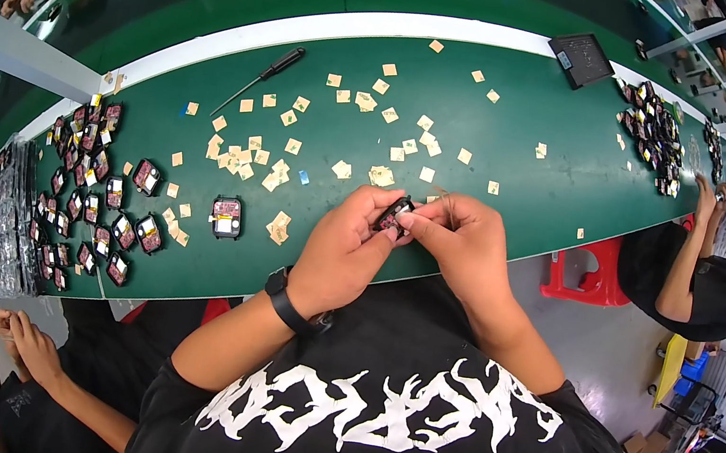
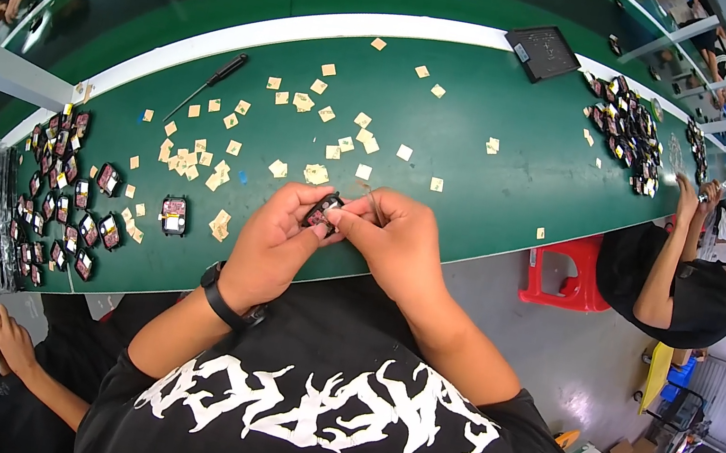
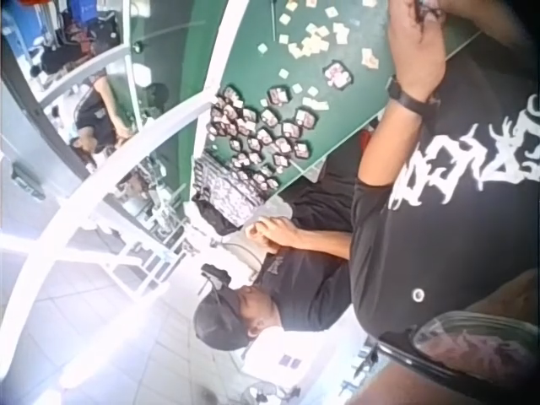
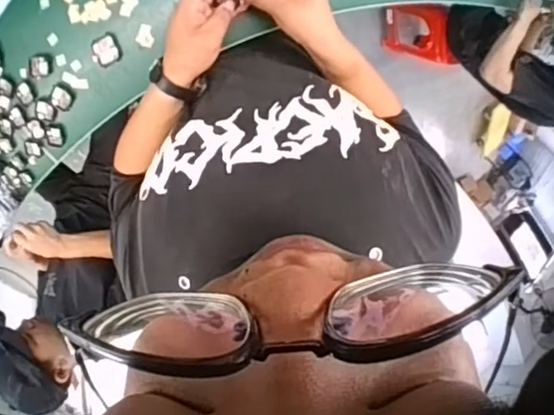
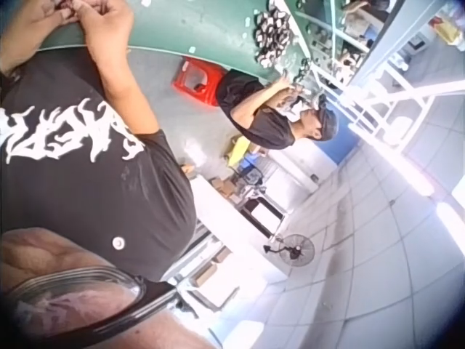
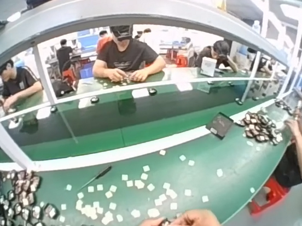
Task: Manually assembling small electronic parts and applying stickers at a factory workbench.
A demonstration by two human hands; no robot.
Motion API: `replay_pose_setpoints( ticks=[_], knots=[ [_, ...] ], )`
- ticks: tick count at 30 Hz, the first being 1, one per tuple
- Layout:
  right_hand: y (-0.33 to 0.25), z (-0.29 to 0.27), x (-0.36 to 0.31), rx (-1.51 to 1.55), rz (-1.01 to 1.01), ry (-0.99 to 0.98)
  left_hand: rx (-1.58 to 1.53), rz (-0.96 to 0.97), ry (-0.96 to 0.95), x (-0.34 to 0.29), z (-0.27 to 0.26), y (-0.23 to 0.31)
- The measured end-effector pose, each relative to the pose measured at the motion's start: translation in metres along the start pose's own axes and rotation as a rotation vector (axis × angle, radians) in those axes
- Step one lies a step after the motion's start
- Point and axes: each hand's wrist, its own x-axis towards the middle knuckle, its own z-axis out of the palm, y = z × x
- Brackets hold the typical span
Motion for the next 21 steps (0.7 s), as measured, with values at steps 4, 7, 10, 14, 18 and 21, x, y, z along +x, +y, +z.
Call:
replay_pose_setpoints(
  ticks=[4,7,10,14,18,21],
  knots=[
    [0.004,-0.008,0.009,0.006,0.037,-0.006,-0.023,-0.060,-0.068,-0.001,-0.006,0.003],
    [0.000,-0.010,0.014,0.021,0.060,-0.066,-0.097,-0.043,-0.080,-0.002,-0.007,0.002],
    [-0.007,-0.011,0.016,0.037,0.092,-0.119,-0.109,-0.052,-0.091,-0.003,-0.008,0.003],
    [-0.001,-0.012,0.017,-0.009,0.092,-0.129,-0.263,-0.110,-0.048,-0.003,-0.008,0.006],
    [-0.002,-0.030,0.010,0.087,0.107,-0.105,-0.460,-0.177,0.020,0.000,-0.008,0.018],
    [-0.010,-0.062,0.000,0.045,0.101,0.046,-0.438,-0.134,-0.006,-0.003,-0.012,0.018]
  ],
)
